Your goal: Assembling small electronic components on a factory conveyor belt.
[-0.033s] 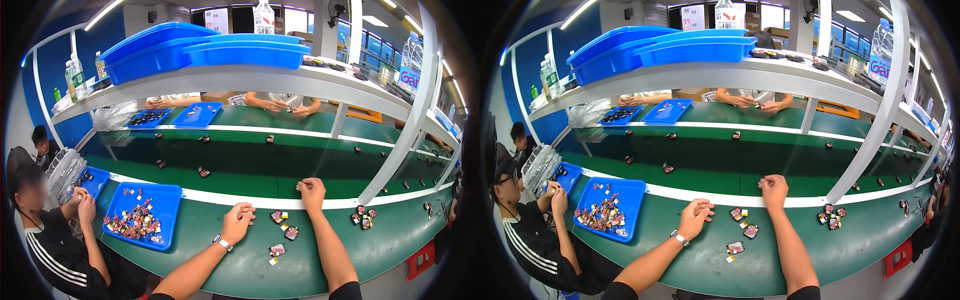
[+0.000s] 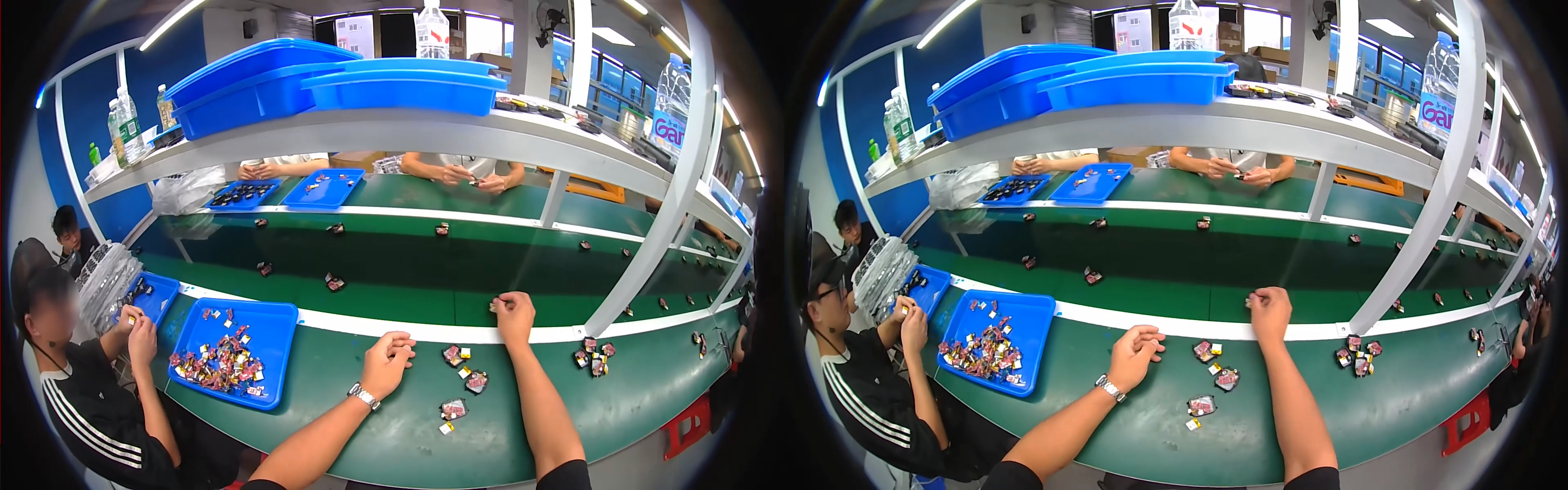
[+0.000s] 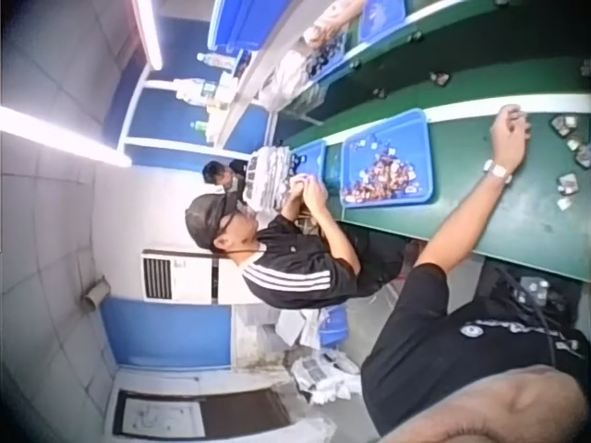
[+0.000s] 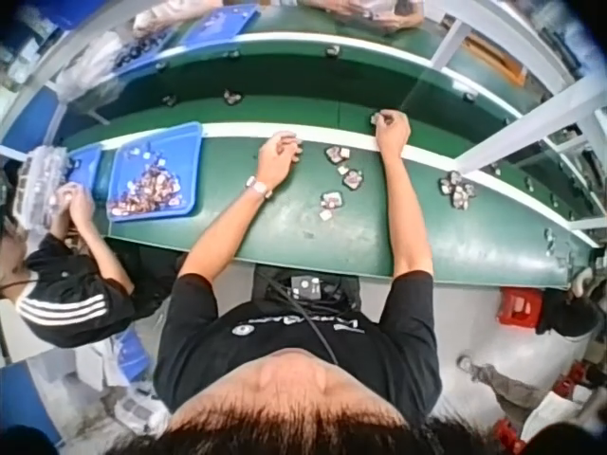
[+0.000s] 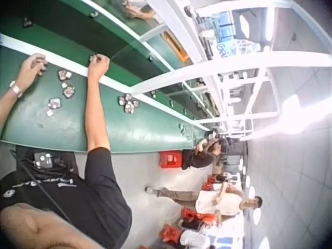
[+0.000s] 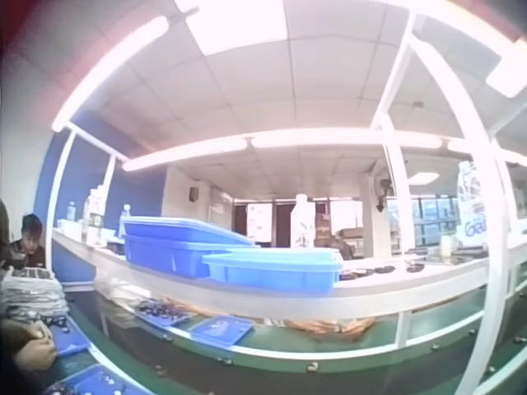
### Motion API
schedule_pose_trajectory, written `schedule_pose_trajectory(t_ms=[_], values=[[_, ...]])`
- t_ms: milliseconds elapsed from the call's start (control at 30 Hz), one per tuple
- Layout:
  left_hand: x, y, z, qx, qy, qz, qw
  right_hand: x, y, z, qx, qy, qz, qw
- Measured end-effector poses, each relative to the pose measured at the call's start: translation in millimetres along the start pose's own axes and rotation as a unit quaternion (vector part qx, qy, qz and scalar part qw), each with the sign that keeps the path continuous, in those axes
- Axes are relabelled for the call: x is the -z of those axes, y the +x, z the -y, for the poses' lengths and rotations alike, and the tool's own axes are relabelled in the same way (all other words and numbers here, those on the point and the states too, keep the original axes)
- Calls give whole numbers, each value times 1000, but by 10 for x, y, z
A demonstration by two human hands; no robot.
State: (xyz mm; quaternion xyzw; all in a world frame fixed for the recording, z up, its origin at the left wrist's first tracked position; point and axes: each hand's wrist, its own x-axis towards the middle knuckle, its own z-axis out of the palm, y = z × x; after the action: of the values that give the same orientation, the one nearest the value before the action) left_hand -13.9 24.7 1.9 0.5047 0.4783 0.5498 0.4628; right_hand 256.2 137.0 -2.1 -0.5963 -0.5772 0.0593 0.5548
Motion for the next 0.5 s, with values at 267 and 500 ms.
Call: schedule_pose_trajectory(t_ms=[267, 500], values=[[520, 337, 149, -109, 368, -200, 902, 244, -247, 266, 72, -110, 68, 989], [1022, 1081, 25, 28, 512, -280, 812, 437, -745, 657, 114, 3, 174, 978]])
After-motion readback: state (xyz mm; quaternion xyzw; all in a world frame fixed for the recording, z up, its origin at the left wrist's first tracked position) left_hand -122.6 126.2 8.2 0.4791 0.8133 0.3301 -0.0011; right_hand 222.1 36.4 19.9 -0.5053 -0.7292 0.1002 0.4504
